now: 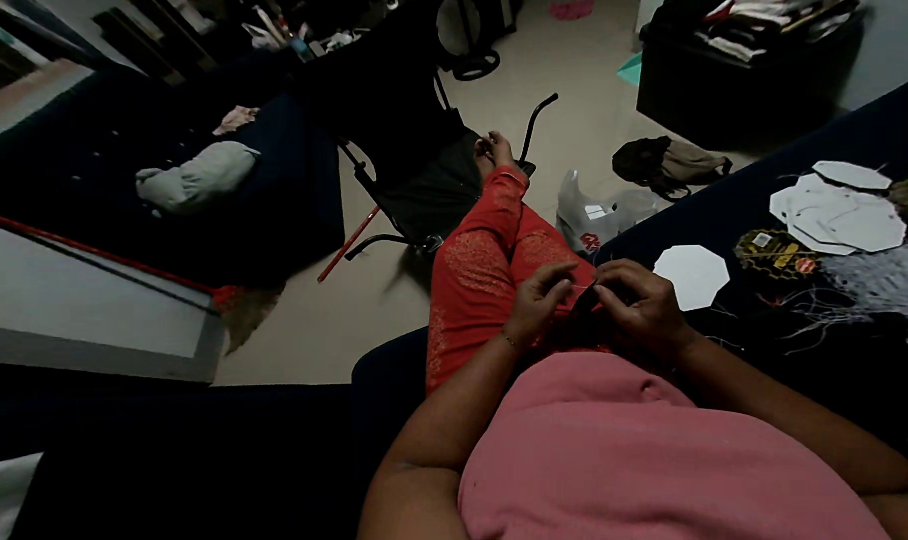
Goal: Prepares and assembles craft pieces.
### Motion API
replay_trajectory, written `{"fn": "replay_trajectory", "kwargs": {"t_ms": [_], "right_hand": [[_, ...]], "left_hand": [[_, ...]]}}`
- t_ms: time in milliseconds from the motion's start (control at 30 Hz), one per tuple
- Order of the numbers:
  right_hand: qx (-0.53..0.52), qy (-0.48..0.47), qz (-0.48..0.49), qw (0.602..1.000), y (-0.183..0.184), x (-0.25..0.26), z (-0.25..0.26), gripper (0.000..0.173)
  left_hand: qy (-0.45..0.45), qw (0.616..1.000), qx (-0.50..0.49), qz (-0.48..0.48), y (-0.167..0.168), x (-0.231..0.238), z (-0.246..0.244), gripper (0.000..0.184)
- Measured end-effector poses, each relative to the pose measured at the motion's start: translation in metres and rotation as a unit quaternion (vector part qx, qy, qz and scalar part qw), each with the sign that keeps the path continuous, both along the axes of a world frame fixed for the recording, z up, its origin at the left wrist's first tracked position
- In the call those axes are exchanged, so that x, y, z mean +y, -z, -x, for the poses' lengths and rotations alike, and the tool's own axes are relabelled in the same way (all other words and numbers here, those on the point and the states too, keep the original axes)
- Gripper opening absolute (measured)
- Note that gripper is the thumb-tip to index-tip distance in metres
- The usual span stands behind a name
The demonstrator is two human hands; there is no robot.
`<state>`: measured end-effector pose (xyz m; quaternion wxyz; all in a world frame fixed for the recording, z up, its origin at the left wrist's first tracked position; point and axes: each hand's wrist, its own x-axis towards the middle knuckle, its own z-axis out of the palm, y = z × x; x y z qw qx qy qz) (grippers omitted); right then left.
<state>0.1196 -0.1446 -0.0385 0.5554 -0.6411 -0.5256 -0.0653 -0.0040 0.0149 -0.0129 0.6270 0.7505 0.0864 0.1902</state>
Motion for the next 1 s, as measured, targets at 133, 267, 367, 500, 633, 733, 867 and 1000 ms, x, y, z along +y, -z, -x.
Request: {"fn": "replay_trajectory", "kwargs": {"t_ms": [133,267,367,500,633,733,867,1000], "right_hand": [[0.003,-0.007,-0.003,1.000,-0.001,0.000,0.001,0.017],[0.005,-0.015,-0.001,1.000,-0.003,-0.001,0.001,0.017],[0.057,-0.048,-0.017,0.997,-0.012,-0.001,-0.002,0.016],[0.146,-0.101,-0.067,0.982,-0.029,0.000,-0.004,0.006],[0.192,-0.119,-0.083,0.971,-0.038,0.000,-0.005,0.007],[0.221,-0.137,-0.100,0.960,-0.033,0.000,-0.009,0.007],[0.262,-0.152,-0.114,0.946,-0.024,-0.001,-0.014,0.011],[0.302,-0.145,-0.087,0.938,0.000,-0.001,-0.026,0.013]], "left_hand": [[0.012,0.991,-0.026,-0.133,-0.004,-0.003,0.003,0.019],[-0.004,0.990,-0.042,-0.135,-0.001,-0.002,0.002,0.014],[-0.028,0.995,-0.009,-0.092,0.004,0.003,0.001,0.016],[-0.026,0.997,0.066,0.019,0.000,0.007,0.001,0.018],[0.009,0.988,0.092,0.124,0.000,0.008,-0.002,0.020],[0.051,0.978,0.128,0.159,0.001,0.011,-0.004,0.023],[0.045,0.973,0.139,0.178,-0.005,0.013,-0.002,0.022],[-0.008,0.989,0.151,0.012,-0.008,0.024,0.005,0.020]]}}
